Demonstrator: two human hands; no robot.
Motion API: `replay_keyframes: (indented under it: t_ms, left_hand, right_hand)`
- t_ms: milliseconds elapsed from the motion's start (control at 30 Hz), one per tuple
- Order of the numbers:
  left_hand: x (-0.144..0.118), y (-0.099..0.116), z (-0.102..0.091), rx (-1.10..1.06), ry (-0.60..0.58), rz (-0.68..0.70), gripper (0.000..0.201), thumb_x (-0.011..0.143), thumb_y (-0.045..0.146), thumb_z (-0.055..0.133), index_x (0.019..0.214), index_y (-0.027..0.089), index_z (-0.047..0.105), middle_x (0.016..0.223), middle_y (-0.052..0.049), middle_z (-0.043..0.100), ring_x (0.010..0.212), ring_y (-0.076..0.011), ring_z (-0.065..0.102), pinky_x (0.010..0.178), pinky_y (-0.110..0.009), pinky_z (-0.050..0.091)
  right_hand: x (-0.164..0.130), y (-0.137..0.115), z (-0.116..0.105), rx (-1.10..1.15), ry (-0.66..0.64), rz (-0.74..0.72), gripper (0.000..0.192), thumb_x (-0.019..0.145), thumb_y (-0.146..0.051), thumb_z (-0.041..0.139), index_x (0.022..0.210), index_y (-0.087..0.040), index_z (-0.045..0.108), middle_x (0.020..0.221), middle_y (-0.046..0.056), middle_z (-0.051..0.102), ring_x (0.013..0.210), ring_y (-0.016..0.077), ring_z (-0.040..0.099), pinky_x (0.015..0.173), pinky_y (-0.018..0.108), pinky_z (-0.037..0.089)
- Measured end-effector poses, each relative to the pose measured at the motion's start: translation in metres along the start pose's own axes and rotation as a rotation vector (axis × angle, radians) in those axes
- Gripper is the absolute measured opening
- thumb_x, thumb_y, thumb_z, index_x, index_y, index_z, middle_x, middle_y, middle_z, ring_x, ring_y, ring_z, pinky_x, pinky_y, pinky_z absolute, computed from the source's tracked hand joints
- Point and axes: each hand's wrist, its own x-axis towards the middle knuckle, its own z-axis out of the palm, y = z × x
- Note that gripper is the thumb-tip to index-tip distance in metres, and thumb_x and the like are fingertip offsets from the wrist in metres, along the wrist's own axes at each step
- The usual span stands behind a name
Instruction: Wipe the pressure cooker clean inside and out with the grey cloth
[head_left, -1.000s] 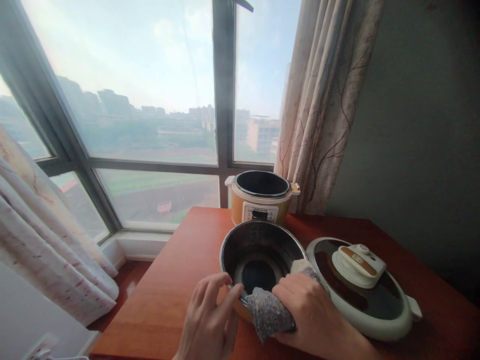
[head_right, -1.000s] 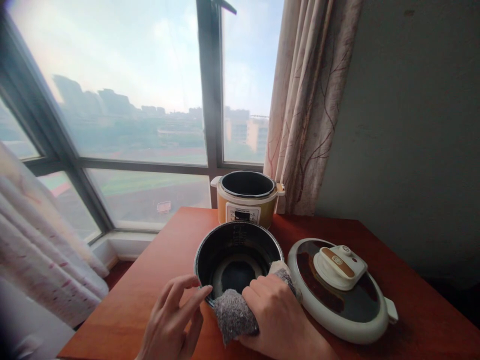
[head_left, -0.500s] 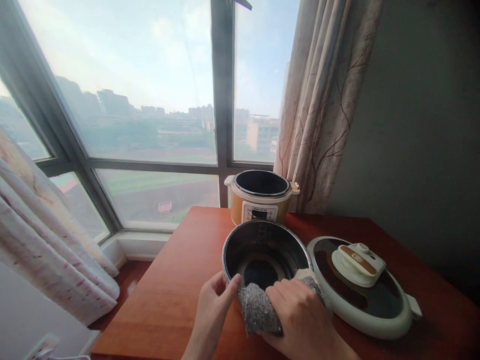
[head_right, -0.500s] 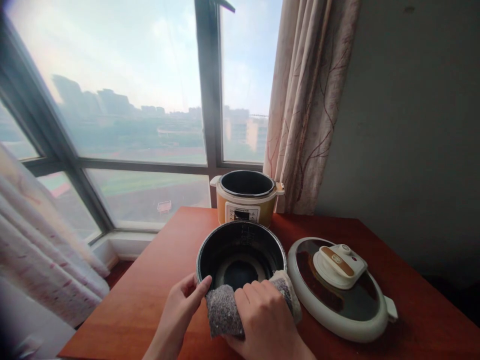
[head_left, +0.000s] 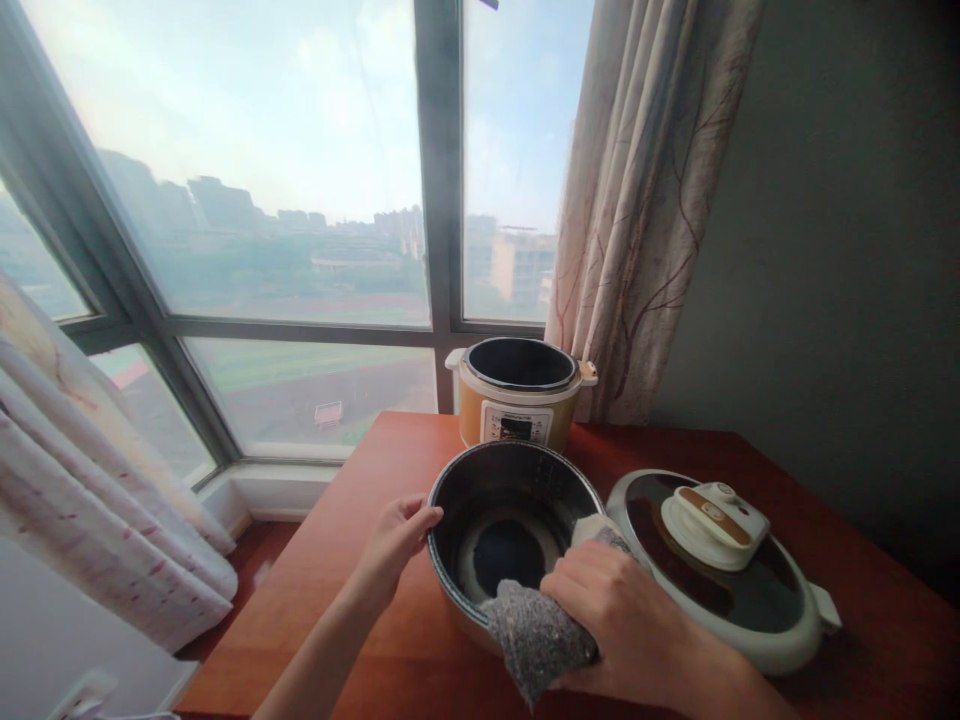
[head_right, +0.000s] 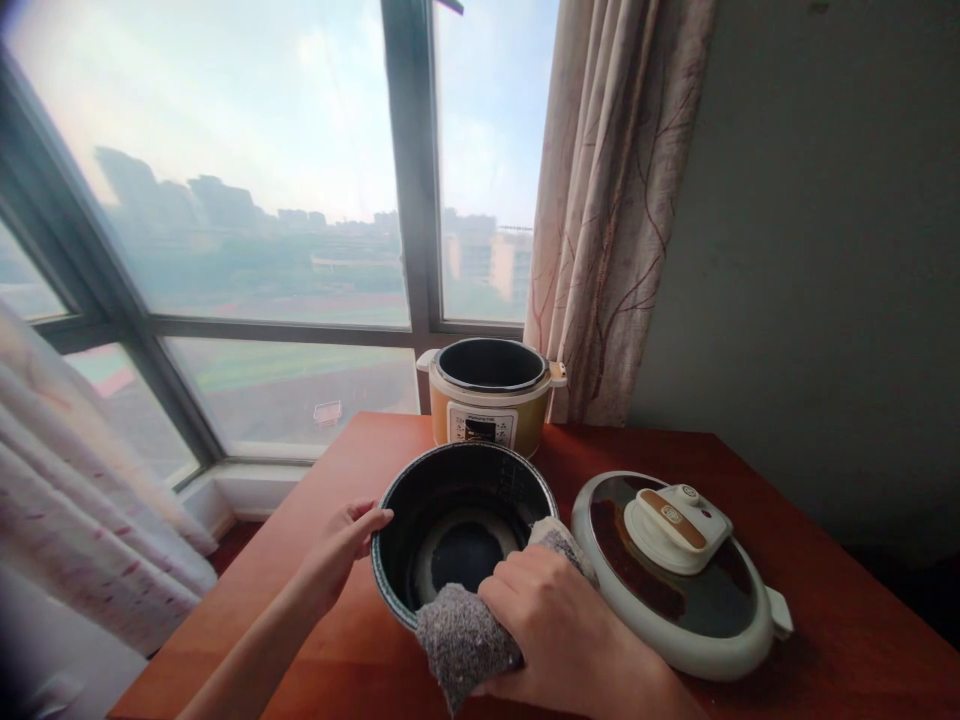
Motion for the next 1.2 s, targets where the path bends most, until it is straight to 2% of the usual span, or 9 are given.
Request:
replay_keyframes:
  t_ms: [67,133,300,367,500,667,800,933,1200]
  left_hand:
    - [0.003,0.002,0.000,-0.026,0.020,-0.007,0.036,0.064,0.048,0.075,0.066,0.016,0.058,0.059,0.003,0.048,0.053,-0.0094,0.039,0.052,-0.020,0.030]
    - [0.002,0.002,0.002,-0.051,0.037,-0.006,0.040,0.065,0.052,0.076,0.067,0.016,0.058,0.061,0.003,0.049,0.055,-0.0097,0.041,0.053,-0.020,0.031]
    - [-0.013,-0.009,0.002,-0.085,0.071,0.040,0.057,0.072,0.064,0.072,0.056,0.019,0.042,0.052,0.007,0.034,0.051,-0.0074,0.029,0.050,-0.019,0.025]
    - [-0.021,-0.015,0.001,-0.093,0.105,0.054,0.060,0.075,0.067,0.068,0.054,0.019,0.040,0.050,0.007,0.034,0.050,-0.0075,0.028,0.050,-0.020,0.024]
    - [-0.043,-0.024,0.008,-0.061,0.162,0.041,0.064,0.074,0.075,0.065,0.052,0.019,0.044,0.047,0.004,0.038,0.048,-0.0084,0.030,0.048,-0.022,0.022]
    - [-0.066,-0.020,0.025,-0.005,0.116,0.031,0.065,0.071,0.081,0.062,0.053,0.020,0.049,0.045,0.003,0.042,0.044,-0.0100,0.034,0.045,-0.024,0.022]
    - [-0.062,-0.017,0.031,-0.004,0.124,0.032,0.066,0.070,0.082,0.063,0.052,0.021,0.047,0.043,0.004,0.040,0.041,-0.0093,0.033,0.042,-0.024,0.022]
    - [-0.055,-0.020,0.031,0.011,0.102,0.012,0.067,0.065,0.082,0.067,0.051,0.021,0.045,0.041,0.004,0.039,0.039,-0.0089,0.033,0.041,-0.023,0.022]
    - [-0.051,-0.010,0.031,0.052,0.088,0.025,0.061,0.067,0.072,0.073,0.048,0.020,0.047,0.040,0.003,0.042,0.040,-0.0089,0.034,0.043,-0.023,0.024]
  right_hand:
    - [0.001,0.001,0.000,0.000,0.010,-0.001,0.047,0.074,-0.065,0.076,0.089,-0.023,0.062,0.092,0.001,0.068,0.085,0.0218,0.058,0.074,0.034,0.029]
    - [0.003,0.000,0.002,-0.007,0.020,0.009,0.045,0.074,-0.063,0.076,0.088,-0.023,0.062,0.091,0.001,0.068,0.084,0.0218,0.057,0.074,0.034,0.028]
    - [0.003,-0.008,0.007,-0.022,0.045,0.058,0.040,0.075,-0.059,0.076,0.087,-0.024,0.062,0.089,0.000,0.067,0.085,0.0216,0.057,0.075,0.034,0.027]
    - [0.004,-0.011,0.008,-0.024,0.058,0.082,0.038,0.074,-0.057,0.077,0.086,-0.024,0.062,0.088,0.000,0.067,0.084,0.0216,0.056,0.074,0.034,0.027]
    - [0.008,-0.021,0.012,-0.014,0.095,0.129,0.035,0.075,-0.054,0.078,0.085,-0.024,0.062,0.087,0.000,0.067,0.083,0.0218,0.057,0.073,0.035,0.026]
    - [0.016,-0.038,0.023,0.001,0.150,0.238,0.033,0.074,-0.052,0.079,0.082,-0.024,0.062,0.086,0.001,0.068,0.080,0.0225,0.057,0.071,0.035,0.026]
    - [0.025,-0.052,0.030,-0.001,0.154,0.307,0.028,0.075,-0.047,0.079,0.084,-0.024,0.064,0.088,0.003,0.069,0.082,0.0250,0.059,0.073,0.036,0.029]
    - [0.028,-0.060,0.027,0.014,0.082,0.356,0.025,0.076,-0.044,0.077,0.087,-0.024,0.066,0.091,0.004,0.071,0.085,0.0278,0.062,0.074,0.037,0.032]
    - [0.029,-0.056,0.022,-0.029,0.046,0.280,0.030,0.081,-0.049,0.074,0.092,-0.023,0.066,0.090,0.006,0.072,0.082,0.0263,0.064,0.069,0.035,0.032]
